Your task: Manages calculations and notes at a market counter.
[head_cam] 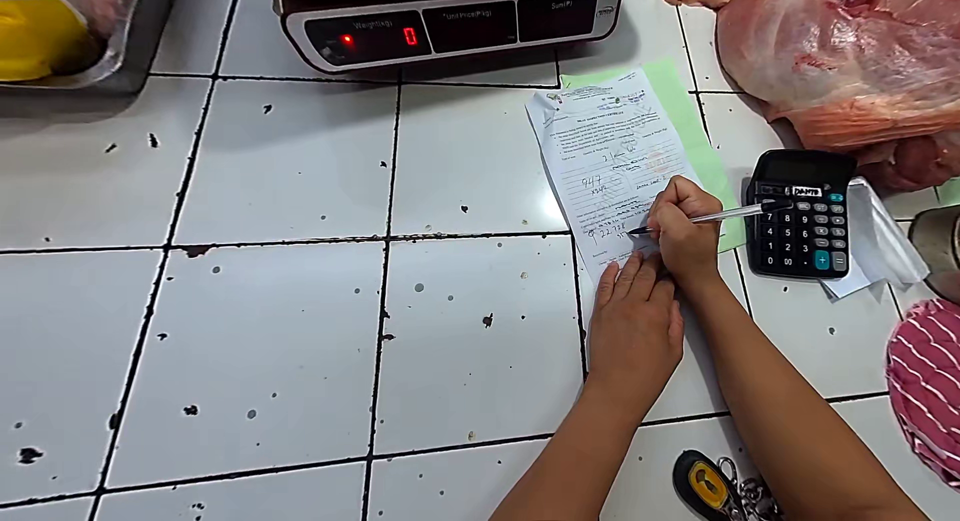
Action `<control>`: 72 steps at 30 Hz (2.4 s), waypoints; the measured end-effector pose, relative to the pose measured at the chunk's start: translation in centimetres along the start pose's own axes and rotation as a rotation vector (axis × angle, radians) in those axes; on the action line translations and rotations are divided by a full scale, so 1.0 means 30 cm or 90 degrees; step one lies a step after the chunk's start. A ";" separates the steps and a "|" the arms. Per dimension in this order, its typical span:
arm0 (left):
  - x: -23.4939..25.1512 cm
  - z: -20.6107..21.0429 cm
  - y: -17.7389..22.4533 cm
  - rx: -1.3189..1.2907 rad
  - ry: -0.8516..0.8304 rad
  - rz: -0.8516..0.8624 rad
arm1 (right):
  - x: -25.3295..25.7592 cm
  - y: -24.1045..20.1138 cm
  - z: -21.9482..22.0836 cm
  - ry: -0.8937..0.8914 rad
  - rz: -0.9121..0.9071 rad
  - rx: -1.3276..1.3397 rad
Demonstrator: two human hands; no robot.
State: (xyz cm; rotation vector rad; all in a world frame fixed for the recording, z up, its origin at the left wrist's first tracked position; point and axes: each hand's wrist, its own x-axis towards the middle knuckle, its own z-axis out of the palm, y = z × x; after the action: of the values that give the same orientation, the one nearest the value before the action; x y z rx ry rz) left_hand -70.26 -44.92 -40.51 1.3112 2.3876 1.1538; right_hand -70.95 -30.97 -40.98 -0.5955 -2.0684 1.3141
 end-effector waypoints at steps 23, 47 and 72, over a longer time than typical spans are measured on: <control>0.001 -0.008 -0.001 -0.049 0.022 -0.007 | -0.018 -0.042 0.017 -0.148 0.057 0.004; 0.002 0.001 -0.005 -0.035 0.008 -0.003 | 0.042 0.024 -0.051 0.002 -0.005 -0.005; 0.005 -0.012 -0.001 -0.054 -0.020 -0.015 | 0.050 0.025 -0.046 0.089 -0.013 -0.037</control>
State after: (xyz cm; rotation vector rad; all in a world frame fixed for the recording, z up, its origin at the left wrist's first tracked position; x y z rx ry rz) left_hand -70.56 -45.02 -40.25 1.2622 2.2993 1.2056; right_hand -71.03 -28.80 -40.85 -0.6697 -1.9988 1.1709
